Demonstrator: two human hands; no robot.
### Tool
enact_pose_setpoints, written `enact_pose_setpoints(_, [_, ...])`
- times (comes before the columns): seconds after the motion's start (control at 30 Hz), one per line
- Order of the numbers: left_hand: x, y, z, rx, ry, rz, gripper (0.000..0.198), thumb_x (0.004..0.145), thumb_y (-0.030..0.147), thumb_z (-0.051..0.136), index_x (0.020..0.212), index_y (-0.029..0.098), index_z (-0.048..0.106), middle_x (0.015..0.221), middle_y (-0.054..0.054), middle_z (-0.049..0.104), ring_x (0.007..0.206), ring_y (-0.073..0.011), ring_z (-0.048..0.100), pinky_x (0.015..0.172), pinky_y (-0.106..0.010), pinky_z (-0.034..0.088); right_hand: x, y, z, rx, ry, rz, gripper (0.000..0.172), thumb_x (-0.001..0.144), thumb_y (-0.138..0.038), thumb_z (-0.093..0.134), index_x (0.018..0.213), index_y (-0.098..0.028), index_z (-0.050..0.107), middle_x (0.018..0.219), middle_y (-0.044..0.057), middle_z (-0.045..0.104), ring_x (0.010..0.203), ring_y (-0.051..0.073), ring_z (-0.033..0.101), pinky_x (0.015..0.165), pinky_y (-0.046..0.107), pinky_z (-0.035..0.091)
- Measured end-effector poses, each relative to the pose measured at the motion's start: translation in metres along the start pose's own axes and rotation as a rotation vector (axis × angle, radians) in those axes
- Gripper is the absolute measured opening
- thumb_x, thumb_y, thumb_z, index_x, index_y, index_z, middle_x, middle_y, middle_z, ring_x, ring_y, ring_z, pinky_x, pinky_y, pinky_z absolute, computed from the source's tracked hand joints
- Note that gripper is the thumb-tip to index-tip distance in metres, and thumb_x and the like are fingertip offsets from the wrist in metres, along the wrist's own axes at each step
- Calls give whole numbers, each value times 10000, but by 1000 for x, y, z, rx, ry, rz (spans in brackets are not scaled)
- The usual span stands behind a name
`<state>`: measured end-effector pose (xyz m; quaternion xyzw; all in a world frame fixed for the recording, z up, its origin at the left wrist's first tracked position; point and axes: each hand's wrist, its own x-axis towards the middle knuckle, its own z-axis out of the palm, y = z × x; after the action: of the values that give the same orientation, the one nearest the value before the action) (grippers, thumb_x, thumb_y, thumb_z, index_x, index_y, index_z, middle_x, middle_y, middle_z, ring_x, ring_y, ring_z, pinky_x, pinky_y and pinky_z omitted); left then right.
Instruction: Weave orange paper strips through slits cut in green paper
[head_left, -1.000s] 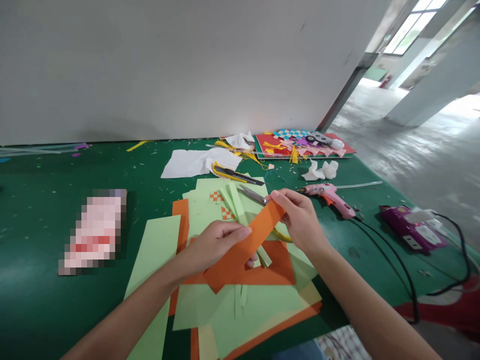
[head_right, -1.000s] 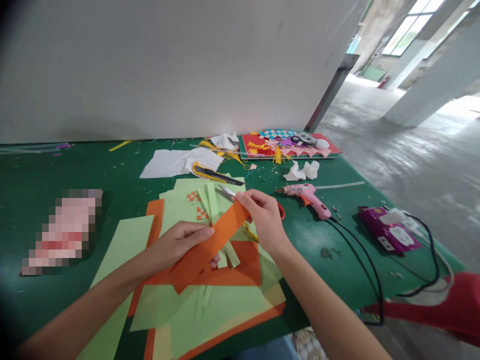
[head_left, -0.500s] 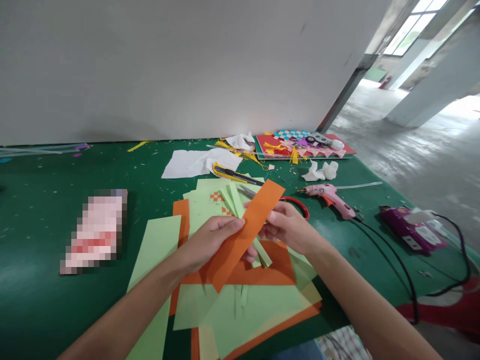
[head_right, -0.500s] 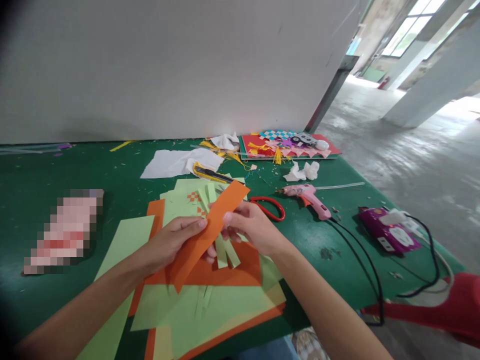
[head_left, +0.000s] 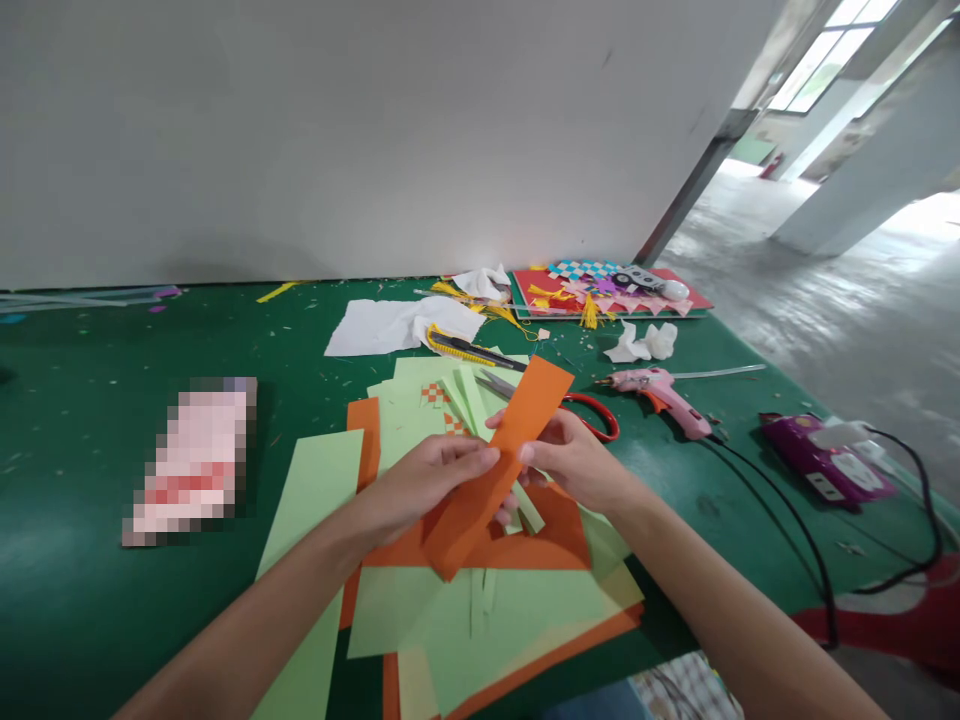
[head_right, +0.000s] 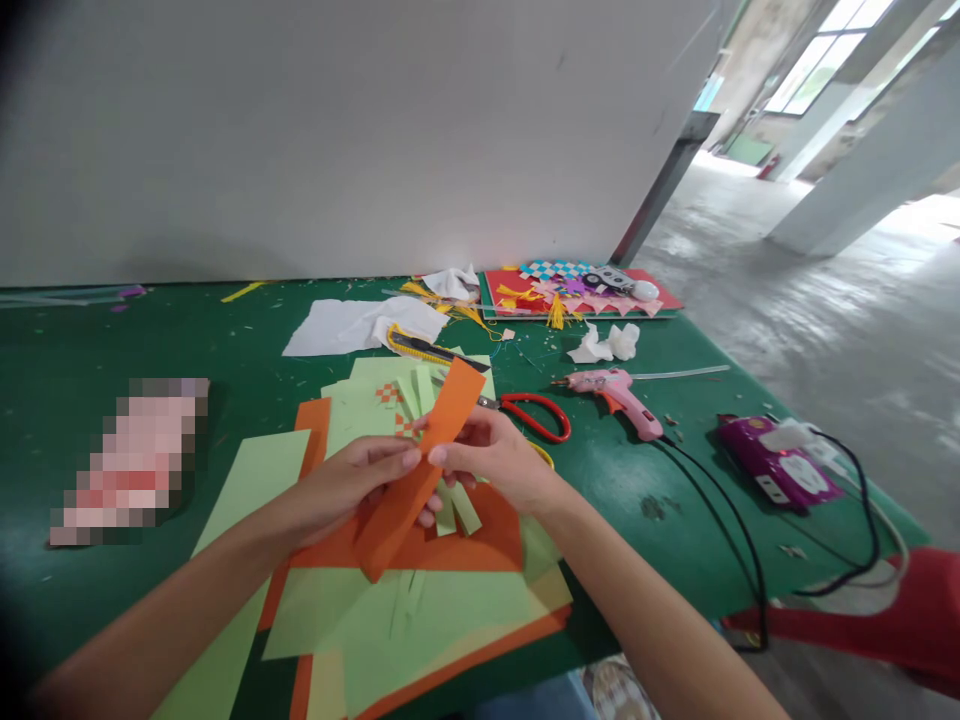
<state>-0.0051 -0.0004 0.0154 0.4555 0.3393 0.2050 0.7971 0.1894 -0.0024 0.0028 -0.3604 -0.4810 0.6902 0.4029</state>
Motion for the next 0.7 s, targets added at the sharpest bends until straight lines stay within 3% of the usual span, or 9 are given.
enact_pose_setpoints(0.2, [3, -3, 4, 398, 143, 141, 374, 753, 409, 732, 1039, 203, 605, 1033, -50, 686, 816, -210, 676, 755, -324, 520, 3, 6, 7, 21, 149, 3, 265, 716, -362, 753, 911, -193, 691, 559, -60, 473, 474, 60, 378, 446, 194, 265])
enact_pose_setpoints(0.27, [3, -4, 6, 578, 249, 174, 408, 724, 425, 746, 1041, 214, 599, 1025, -41, 677, 889, -236, 646, 736, -313, 504, 4, 8, 10, 14, 187, -4, 260, 711, -369, 753, 891, -192, 688, 543, -65, 455, 474, 62, 366, 443, 195, 257])
enact_pose_setpoints(0.33, [2, -4, 9, 701, 321, 175, 397, 748, 456, 708, 1043, 215, 594, 977, -35, 677, 820, -224, 642, 681, -301, 490, 5, 10, 12, 7, 204, -7, 264, 709, -377, 751, 884, -192, 684, 535, -66, 452, 470, 64, 361, 439, 198, 256])
enact_pose_setpoints(0.43, [0, -2, 13, 701, 302, 147, 313, 842, 464, 586, 1019, 206, 575, 808, -4, 666, 585, -159, 615, 581, -272, 466, 6, 10, 15, 21, 226, -6, 271, 703, -382, 754, 880, -191, 678, 533, -68, 447, 468, 64, 357, 440, 202, 256])
enact_pose_setpoints(0.53, [-1, -2, 14, 651, 273, 139, 250, 895, 434, 507, 978, 203, 550, 671, 24, 616, 500, -136, 583, 520, -243, 443, 6, 10, 15, 36, 249, -2, 265, 705, -374, 751, 878, -187, 680, 511, -74, 420, 464, 66, 344, 441, 206, 231])
enact_pose_setpoints(0.7, [1, -6, 11, 605, 260, 115, 235, 928, 432, 435, 926, 209, 508, 763, -3, 618, 512, -132, 572, 424, -217, 397, 7, 7, 10, 8, 276, -51, 250, 728, -366, 726, 884, -175, 685, 487, -75, 409, 461, 73, 341, 451, 226, 213])
